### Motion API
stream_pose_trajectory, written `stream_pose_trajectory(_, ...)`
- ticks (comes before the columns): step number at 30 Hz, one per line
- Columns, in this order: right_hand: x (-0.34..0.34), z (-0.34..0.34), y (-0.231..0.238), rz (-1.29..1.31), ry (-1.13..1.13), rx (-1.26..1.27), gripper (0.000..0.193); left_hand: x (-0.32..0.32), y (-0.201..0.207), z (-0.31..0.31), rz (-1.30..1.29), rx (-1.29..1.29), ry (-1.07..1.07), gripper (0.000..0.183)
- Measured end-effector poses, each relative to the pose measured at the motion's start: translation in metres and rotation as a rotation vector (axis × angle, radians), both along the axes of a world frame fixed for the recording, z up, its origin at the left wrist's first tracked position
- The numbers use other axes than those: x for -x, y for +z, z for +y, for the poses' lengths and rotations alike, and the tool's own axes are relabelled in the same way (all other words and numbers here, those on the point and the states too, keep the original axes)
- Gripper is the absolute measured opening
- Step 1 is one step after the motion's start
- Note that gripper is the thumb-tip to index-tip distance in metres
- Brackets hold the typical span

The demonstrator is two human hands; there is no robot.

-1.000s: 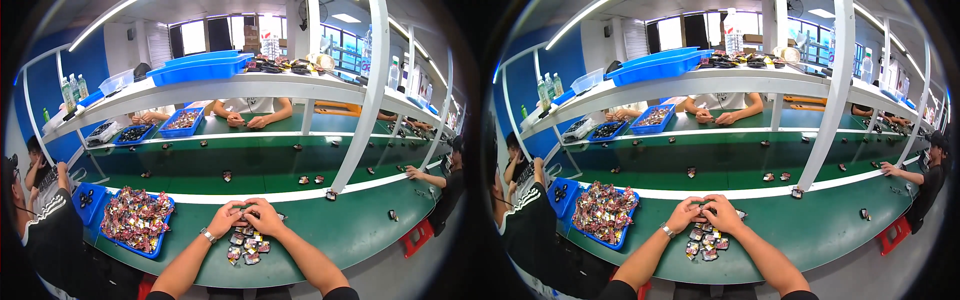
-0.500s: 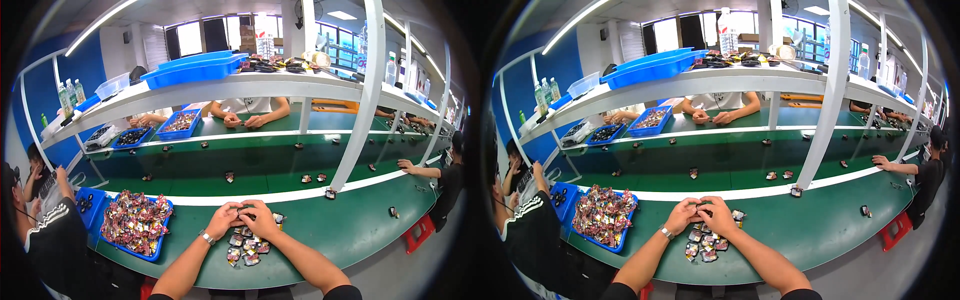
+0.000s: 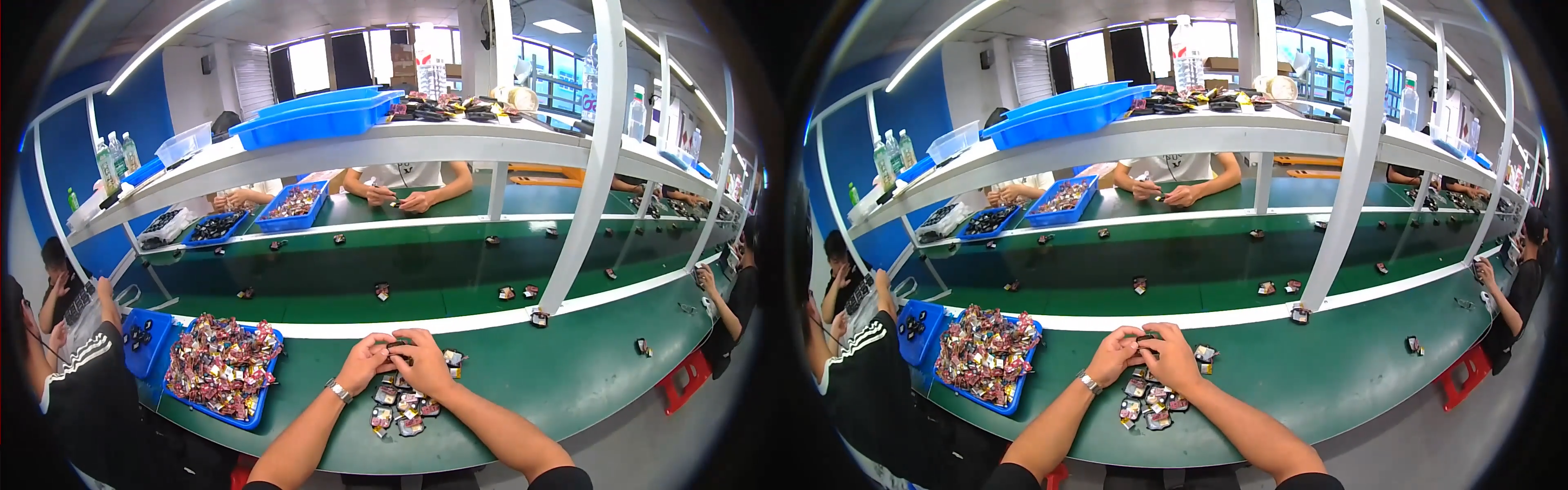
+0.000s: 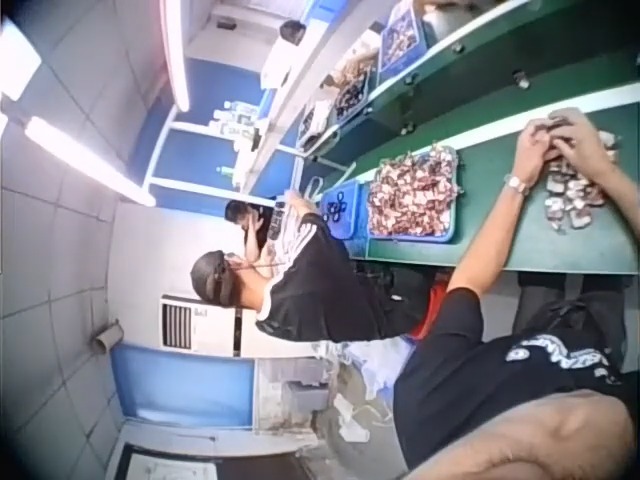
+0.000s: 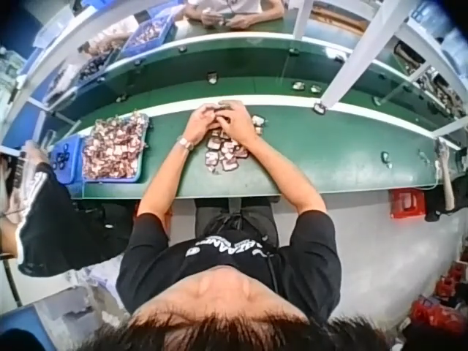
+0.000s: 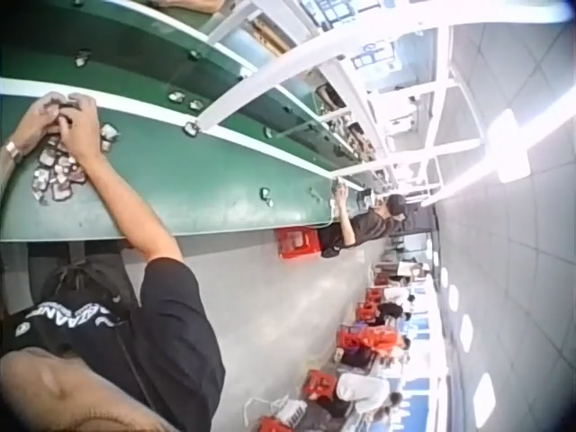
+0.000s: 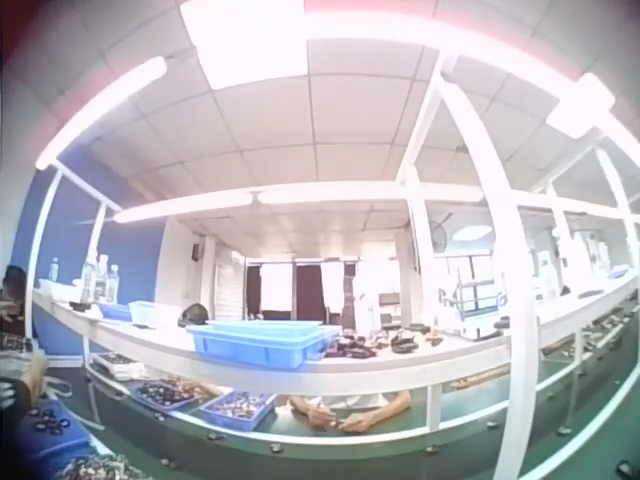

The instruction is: Sorting and assembling small electronic components on a production line workbench.

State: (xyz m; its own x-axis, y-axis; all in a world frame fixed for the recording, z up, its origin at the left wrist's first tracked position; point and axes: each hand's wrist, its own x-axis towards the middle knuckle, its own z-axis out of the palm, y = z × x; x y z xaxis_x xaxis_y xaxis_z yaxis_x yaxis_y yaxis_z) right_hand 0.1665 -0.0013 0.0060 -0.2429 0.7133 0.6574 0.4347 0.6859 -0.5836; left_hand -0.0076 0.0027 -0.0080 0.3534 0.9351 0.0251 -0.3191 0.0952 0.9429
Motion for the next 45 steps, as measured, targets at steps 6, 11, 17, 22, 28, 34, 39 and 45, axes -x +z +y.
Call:
stream_pose_trajectory(6,0.0,0.003,-0.008,0.047,0.034,0.138,0.016,0.0,0.0,0.0,0.008,-0.014,0.023,0.023)
stream_pose_trajectory(11,0.002,0.001,-0.002,0.042,0.076,0.103,0.017,0.003,-0.002,0.002,-0.043,-0.011,0.047,0.024)
stream_pose_trajectory(17,-0.004,0.005,-0.003,0.055,0.103,0.07,0.022,0.001,0.0,0.0,-0.075,-0.011,0.023,0.024)
stream_pose_trajectory(22,0.001,0.004,0.001,0.019,0.127,0.077,0.019,0.001,0.001,-0.001,-0.037,-0.031,0.093,0.024)
stream_pose_trajectory(28,-0.004,0.002,0.006,0.038,0.061,0.015,0.018,-0.003,0.004,-0.001,-0.063,-0.028,0.059,0.025)
stream_pose_trajectory(34,0.001,0.004,0.005,0.031,-0.002,-0.136,0.018,-0.004,0.006,-0.002,-0.032,-0.019,0.06,0.025)
stream_pose_trajectory(39,0.004,-0.001,0.011,-0.002,-0.043,-0.207,0.018,-0.001,0.003,-0.001,-0.018,-0.01,0.072,0.025)
stream_pose_trajectory(45,0.005,-0.001,0.008,-0.103,-0.104,-0.272,0.016,-0.003,0.004,-0.001,-0.019,0.013,0.069,0.026)
